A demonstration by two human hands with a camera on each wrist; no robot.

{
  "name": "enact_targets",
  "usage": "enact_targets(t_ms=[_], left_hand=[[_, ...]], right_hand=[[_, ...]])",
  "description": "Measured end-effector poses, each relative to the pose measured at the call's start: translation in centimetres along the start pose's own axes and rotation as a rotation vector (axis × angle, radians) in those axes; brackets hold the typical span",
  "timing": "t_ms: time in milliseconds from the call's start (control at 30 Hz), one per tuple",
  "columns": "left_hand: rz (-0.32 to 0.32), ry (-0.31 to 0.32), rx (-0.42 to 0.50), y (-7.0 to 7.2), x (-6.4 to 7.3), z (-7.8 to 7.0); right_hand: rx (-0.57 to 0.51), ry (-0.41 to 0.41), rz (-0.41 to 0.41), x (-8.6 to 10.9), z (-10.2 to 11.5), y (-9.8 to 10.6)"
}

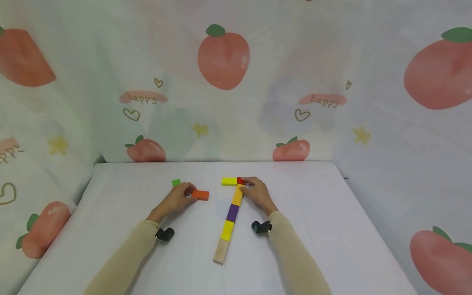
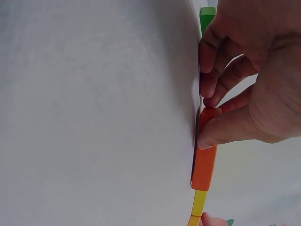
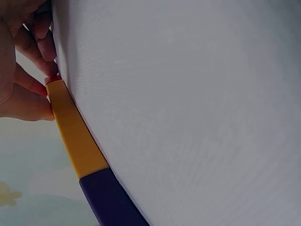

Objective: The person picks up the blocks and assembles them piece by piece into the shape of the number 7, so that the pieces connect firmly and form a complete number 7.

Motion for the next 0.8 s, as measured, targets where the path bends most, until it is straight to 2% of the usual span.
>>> enact_targets(t_ms=[233, 400, 667, 800], left_hand=[[-0.012, -0.005, 0.002, 0.1, -0.4, 0.1], [-0.027, 0.002, 0.030, 0.2, -0.6, 0.0], [-0.092, -0.003, 0.056, 0.3, -0.7, -0.3], [-0.103, -0.020, 0.069, 0.1, -1.0, -0.4]], right_hand=[[0.007, -0.019, -0.003, -0.5, -0.2, -0.2], [0.017, 0.009, 0.000, -0.5, -0.2, 0.0], [0.010, 0.002, 0.009, -0.6, -0.1, -0.1], [0.003, -0.013, 0.010, -0.6, -0.2, -0.1]])
Point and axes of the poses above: each hand's wrist, its own x-axis away from the middle knuckle, its own y-axis out of the back of the hand, z = x × y, the point moved 2 cm from there along -x, towards the middle knuckle, and after that the axes turned 7 degrees about z, right-handed, at the moved point
